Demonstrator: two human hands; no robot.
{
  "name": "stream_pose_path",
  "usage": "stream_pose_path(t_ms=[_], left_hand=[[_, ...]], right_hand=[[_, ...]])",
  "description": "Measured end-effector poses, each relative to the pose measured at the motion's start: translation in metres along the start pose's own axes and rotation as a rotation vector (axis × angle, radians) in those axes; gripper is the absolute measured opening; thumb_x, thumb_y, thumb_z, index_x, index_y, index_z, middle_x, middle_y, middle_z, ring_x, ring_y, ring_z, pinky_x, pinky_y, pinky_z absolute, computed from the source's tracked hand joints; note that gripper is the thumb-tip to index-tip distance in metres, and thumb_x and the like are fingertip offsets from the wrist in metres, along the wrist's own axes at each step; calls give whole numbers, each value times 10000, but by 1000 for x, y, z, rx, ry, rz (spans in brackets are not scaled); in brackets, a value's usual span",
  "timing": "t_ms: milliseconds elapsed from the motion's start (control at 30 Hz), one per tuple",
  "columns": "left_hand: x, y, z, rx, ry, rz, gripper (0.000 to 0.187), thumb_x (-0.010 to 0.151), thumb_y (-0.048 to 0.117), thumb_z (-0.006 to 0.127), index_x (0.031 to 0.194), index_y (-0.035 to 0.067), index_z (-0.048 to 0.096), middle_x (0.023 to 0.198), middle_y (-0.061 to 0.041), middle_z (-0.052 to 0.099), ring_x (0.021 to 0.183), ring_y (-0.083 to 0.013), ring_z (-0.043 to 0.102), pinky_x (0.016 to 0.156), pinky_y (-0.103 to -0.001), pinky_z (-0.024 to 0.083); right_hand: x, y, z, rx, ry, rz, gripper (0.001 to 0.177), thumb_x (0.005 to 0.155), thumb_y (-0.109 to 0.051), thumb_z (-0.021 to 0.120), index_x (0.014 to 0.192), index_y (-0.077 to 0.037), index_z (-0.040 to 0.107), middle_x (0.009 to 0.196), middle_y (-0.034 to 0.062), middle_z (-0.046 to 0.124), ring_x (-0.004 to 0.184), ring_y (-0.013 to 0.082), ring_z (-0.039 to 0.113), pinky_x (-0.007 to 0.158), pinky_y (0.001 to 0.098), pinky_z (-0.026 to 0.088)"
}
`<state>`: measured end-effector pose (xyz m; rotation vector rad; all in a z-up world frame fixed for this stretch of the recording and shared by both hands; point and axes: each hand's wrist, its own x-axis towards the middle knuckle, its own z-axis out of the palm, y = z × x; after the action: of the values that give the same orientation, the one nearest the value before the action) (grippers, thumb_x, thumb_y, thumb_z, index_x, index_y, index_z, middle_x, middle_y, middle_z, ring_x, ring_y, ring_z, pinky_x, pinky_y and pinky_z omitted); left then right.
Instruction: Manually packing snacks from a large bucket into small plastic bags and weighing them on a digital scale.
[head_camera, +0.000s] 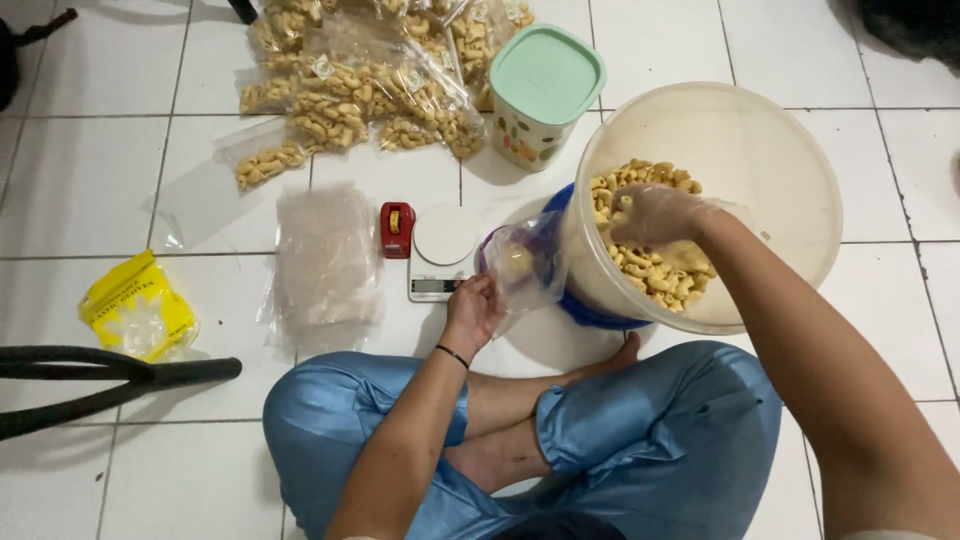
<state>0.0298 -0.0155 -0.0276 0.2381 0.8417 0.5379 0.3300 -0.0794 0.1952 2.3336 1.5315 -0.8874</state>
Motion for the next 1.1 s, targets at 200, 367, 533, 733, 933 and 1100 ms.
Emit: stream_pose_path(t_ms=[200,367,533,733,933,1100], left_hand=[[6,-2,-7,-52,2,1,140,968,110,561,872,190,624,776,4,697,708,-157,693,619,-270,564],[5,-3,-4,-55,0,0,136,978,110,551,891,185,622,790,2,693,729,-161,693,637,-269,562],[29,-15,-27,-59,3,-25,140,987,147,554,896,204,644,877,-12,721,805,-201,692,705,-302,569],[19,-10,-23,-34,8,-10,149,987,165,553,885,231,640,879,-15,736,811,-198,703,705,-317,583],[6,-4,-13,-32,0,4,160,980,153,560,876,236,650,822,1,725,754,-179,693,660,-287,568],[9,-4,-12,-47,11,-3,167,976,144,573,869,238,661,800,11,731,719,-167,698,641,-279,575]], right_hand=[[-43,-9,-12,303,70,83,583,847,-492,809,1280,-126,676,805,160,752,714,284,738,868,451,566],[-72,-13,-11,346,81,33,557,883,-445,775,1314,-114,650,665,111,704,608,259,705,819,434,568],[-88,-12,-7,287,138,33,638,781,-440,788,1330,-149,643,1127,288,705,1151,454,665,1008,544,509],[-90,0,-1,369,250,12,473,761,-470,813,1132,-190,724,1137,271,682,1163,453,646,1007,535,505],[-142,-47,-53,492,226,-57,409,831,-214,769,1205,-77,675,1135,281,678,877,395,714,883,515,556],[-143,-79,-57,374,101,-133,591,800,-176,694,1386,-133,626,1060,216,700,795,325,710,839,492,564]])
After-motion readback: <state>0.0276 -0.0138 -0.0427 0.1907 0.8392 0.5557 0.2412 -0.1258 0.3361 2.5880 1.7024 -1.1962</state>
